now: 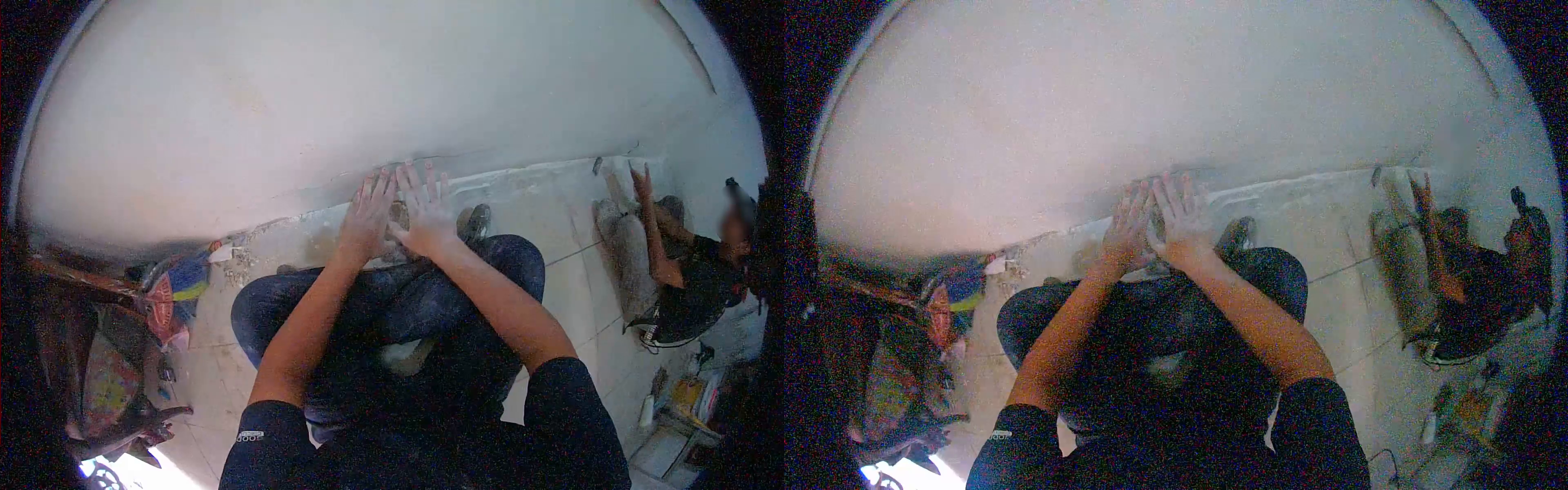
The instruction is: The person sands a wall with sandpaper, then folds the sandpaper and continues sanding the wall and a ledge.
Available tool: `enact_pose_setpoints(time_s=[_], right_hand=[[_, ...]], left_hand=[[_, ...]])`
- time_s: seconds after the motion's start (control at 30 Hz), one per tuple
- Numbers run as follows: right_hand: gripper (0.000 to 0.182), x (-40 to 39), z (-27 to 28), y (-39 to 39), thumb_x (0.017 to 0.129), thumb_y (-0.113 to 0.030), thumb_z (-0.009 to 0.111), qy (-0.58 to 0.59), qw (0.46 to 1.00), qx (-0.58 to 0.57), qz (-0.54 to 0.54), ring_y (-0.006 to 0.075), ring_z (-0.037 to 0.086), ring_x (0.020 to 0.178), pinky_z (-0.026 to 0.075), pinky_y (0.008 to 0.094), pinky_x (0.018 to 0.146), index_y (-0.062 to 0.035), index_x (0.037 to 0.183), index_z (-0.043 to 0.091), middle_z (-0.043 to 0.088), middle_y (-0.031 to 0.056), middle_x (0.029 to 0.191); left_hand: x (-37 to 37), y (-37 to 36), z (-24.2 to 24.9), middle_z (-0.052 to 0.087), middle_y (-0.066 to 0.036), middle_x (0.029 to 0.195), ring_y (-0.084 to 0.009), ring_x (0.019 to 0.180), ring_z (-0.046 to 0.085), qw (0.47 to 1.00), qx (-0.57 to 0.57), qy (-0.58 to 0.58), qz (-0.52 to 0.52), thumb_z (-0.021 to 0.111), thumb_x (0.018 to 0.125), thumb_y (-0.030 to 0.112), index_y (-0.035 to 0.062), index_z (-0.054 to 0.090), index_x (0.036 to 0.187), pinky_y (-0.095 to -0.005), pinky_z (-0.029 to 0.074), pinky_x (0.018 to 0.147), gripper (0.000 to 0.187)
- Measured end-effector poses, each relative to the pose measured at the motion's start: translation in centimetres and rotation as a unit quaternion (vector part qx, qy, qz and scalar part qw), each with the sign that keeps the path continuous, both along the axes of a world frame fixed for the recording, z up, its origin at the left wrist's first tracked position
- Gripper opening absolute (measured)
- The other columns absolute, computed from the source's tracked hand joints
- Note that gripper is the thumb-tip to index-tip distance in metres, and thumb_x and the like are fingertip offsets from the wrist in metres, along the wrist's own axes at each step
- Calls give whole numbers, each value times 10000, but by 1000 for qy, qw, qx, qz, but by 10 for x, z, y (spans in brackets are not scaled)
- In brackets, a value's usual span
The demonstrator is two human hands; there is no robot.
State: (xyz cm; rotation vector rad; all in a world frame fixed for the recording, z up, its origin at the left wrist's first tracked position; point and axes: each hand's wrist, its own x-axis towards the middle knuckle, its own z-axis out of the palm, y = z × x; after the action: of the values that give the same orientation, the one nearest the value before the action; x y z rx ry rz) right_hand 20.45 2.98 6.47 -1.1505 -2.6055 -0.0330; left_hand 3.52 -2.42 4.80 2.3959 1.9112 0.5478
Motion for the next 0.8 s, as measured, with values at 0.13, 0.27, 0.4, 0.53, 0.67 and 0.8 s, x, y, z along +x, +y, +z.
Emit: enact_pose_setpoints(time_s=[0.13,0.27,0.4,0.53,0.67,0.8], right_hand=[[1008,-1,-3,-4,844,-506,697,34,999,-28,4,443,72,1561,64,617,1243,-68,1622,229,156,180,1695],[1027,-2,-22,2,845,-521,694,23,999,-26,21,440,57,1563,61,623,1241,-66,1626,207,130,179,1700],[895,-7,2,-6,923,-454,617,-112,993,-26,38,442,92,1557,75,612,1245,-77,1624,208,148,197,1693],[615,-22,-48,5,982,-264,524,-25,979,21,202,461,253,1505,213,615,1211,-73,1551,388,350,231,1605],[463,-13,-27,-4,951,-185,520,-170,921,-283,205,448,453,1372,353,587,1135,-42,1389,571,541,229,1441],[340,-14,-51,-7,914,-175,549,-12,970,-55,236,420,598,1176,468,523,1027,-24,1195,666,654,218,1259]], left_hand=[[0,11,-9,132,-205,1686,-430,1551,127,998,51,23,10,812,683,320,42,130,1627,-499,183,1264,1198],[4,5,15,120,-207,1691,-440,1551,130,999,43,-7,-31,735,756,267,45,132,1630,-523,151,1267,1084],[10,8,9,178,-194,1682,-453,1539,168,992,105,40,-52,737,745,239,78,243,1615,-528,162,1264,1013],[11,-1,22,351,-146,1623,-401,1509,286,982,-1,-13,-187,804,686,282,175,439,1526,-577,179,1248,923],[-18,24,13,468,-88,1554,-336,1479,376,950,-268,-88,-136,840,661,283,224,539,1438,-661,230,1203,835],[-17,4,-9,548,-88,1468,-324,1418,454,991,7,36,-131,864,618,289,219,574,1393,-617,357,1147,830]])
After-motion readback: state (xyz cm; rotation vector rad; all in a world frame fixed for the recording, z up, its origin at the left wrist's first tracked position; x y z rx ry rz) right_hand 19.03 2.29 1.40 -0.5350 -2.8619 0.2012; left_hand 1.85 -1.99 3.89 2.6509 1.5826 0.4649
